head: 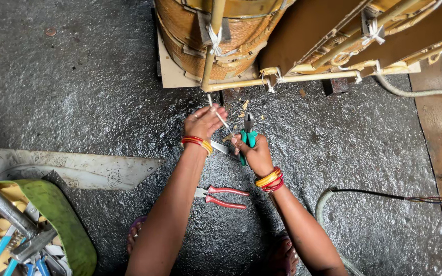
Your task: The person is repairing a large cylindrical electrical component, likely a transformer, by cutting old ties and securing new ones. They use pliers and a knife to manipulate the ties and wires on the component's base.
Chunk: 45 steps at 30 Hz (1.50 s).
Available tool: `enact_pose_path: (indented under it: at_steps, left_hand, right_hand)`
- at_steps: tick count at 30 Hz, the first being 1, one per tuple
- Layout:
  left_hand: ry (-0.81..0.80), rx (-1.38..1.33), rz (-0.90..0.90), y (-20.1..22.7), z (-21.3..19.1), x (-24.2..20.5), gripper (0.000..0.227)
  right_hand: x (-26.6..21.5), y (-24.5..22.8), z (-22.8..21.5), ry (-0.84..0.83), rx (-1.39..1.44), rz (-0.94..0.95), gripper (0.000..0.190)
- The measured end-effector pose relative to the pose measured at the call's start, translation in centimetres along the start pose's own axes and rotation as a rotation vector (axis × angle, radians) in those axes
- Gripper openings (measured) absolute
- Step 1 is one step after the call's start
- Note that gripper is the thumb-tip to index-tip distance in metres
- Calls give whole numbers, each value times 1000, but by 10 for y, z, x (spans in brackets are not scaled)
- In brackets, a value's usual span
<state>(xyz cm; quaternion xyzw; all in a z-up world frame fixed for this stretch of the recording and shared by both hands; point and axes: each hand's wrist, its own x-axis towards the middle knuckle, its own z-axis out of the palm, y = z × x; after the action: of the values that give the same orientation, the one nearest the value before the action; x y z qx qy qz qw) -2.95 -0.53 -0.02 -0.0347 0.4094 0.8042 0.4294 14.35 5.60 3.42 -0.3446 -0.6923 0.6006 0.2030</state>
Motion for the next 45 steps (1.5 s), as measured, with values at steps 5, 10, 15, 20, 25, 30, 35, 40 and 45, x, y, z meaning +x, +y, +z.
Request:
enact_pose_path:
  at_steps: [5, 10, 15, 20, 25, 30, 35, 40, 45]
  left_hand:
    - [196, -97, 76, -3, -17, 16, 17]
    - [351, -192, 186, 41, -46, 32, 19]
    - [311, -25, 81, 36, -55, 27, 13]
    - [193, -13, 59, -15, -57, 39, 14]
    - [268, -37, 72, -58, -47, 46, 17]
    - [39, 161, 247, -72, 8, 18, 13]
    - [-72, 344, 367, -41, 64, -9, 16]
    - [-70, 408, 418, -16, 112, -7, 17]
    - [121, 244, 407, -28, 99, -16, 33]
  right_hand:
    - [-4, -16, 6, 4, -419, -180, 12]
    - [-14, -13, -3, -2, -669, -139, 18]
    - [2, -8, -27, 58, -579, -223, 19]
    - [15, -13, -49, 149, -901, -295, 26]
    - [17, -11, -55, 305, -1044, -208, 27]
    - [25, -12, -58, 36, -282, 49, 24]
    - [26, -21, -59, 14, -111, -5, 22]
    - [27, -27, -62, 112, -357, -100, 29]
    - [23, -15, -64, -61, -737, 69, 36]
